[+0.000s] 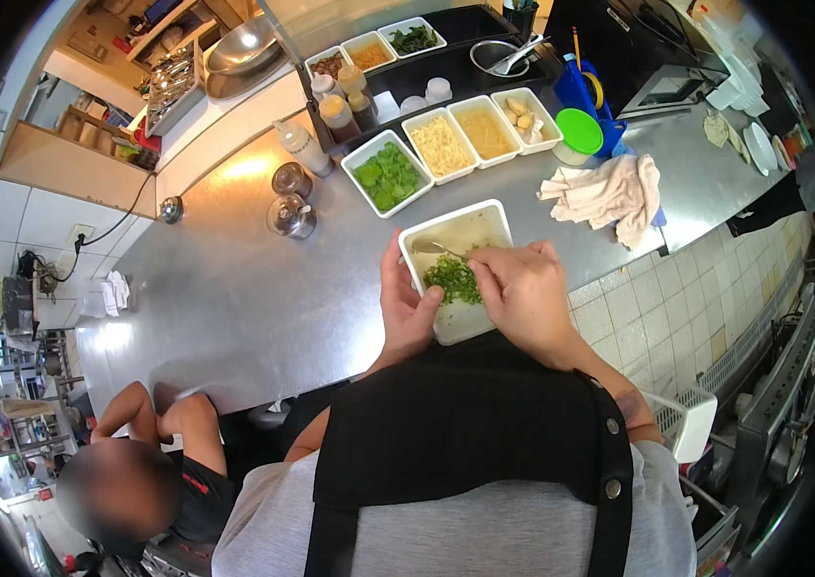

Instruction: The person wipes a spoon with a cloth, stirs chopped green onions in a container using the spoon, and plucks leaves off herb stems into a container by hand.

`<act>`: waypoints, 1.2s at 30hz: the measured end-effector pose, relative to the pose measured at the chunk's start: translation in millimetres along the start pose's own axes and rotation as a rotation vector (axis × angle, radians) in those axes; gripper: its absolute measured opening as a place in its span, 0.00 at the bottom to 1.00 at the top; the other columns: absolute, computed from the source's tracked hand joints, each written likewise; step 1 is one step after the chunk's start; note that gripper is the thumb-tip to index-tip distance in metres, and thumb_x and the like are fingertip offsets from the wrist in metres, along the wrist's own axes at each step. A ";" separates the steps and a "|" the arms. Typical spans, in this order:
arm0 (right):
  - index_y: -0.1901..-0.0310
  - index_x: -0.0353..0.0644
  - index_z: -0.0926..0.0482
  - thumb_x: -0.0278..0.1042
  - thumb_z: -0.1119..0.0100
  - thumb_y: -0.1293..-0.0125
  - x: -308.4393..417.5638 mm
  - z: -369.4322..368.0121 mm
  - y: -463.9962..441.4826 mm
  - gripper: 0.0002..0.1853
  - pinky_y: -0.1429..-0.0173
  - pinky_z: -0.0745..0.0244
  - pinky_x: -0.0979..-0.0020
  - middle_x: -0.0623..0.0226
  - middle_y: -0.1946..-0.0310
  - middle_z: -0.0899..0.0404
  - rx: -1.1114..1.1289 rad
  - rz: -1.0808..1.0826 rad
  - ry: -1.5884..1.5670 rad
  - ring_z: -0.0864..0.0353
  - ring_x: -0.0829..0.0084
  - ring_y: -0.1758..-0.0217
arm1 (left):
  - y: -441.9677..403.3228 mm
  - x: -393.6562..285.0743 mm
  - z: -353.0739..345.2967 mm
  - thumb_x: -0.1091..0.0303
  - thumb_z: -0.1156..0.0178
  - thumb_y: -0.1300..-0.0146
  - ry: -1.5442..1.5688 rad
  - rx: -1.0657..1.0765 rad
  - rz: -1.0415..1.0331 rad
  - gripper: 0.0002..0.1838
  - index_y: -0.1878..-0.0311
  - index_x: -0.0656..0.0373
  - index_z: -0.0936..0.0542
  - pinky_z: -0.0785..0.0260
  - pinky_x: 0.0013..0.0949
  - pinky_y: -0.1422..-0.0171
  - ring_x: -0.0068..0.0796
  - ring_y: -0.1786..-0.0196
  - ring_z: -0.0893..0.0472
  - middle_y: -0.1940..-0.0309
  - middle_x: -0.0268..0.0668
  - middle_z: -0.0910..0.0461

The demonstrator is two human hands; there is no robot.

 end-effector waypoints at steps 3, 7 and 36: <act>0.69 0.45 0.18 0.30 0.37 0.39 4.8 -3.3 0.0 0.02 0.60 0.34 0.60 0.63 0.81 0.21 0.002 -0.007 0.001 0.22 0.60 0.77 | 1.3 0.0 -0.7 0.67 0.34 0.38 0.033 -0.014 0.018 0.49 0.22 0.62 0.54 0.41 0.40 0.26 0.37 0.31 0.33 0.34 0.48 0.35; 0.68 0.44 0.18 0.29 0.39 0.41 5.5 -2.6 -0.3 0.01 0.57 0.33 0.61 0.64 0.80 0.21 0.068 0.071 0.016 0.21 0.61 0.75 | 1.3 1.8 3.0 0.69 0.34 0.38 0.051 -0.013 0.023 0.48 0.22 0.62 0.54 0.41 0.41 0.27 0.38 0.31 0.33 0.34 0.48 0.35; 0.55 0.48 0.16 0.34 0.33 0.41 -44.1 -83.8 13.9 0.12 0.52 0.30 0.61 0.67 0.62 0.24 0.294 0.230 -0.201 0.23 0.63 0.55 | 16.7 54.4 123.1 0.79 0.55 0.28 -0.215 -0.376 0.330 0.32 0.23 0.59 0.48 0.30 0.35 0.37 0.34 0.39 0.23 0.37 0.46 0.28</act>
Point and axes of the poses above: each hand's wrist, its own y-axis away from the middle knuckle, its own z-axis out of the back of the hand, x = y × z, the point moved 3 cm from there along -y, towards the middle knuckle
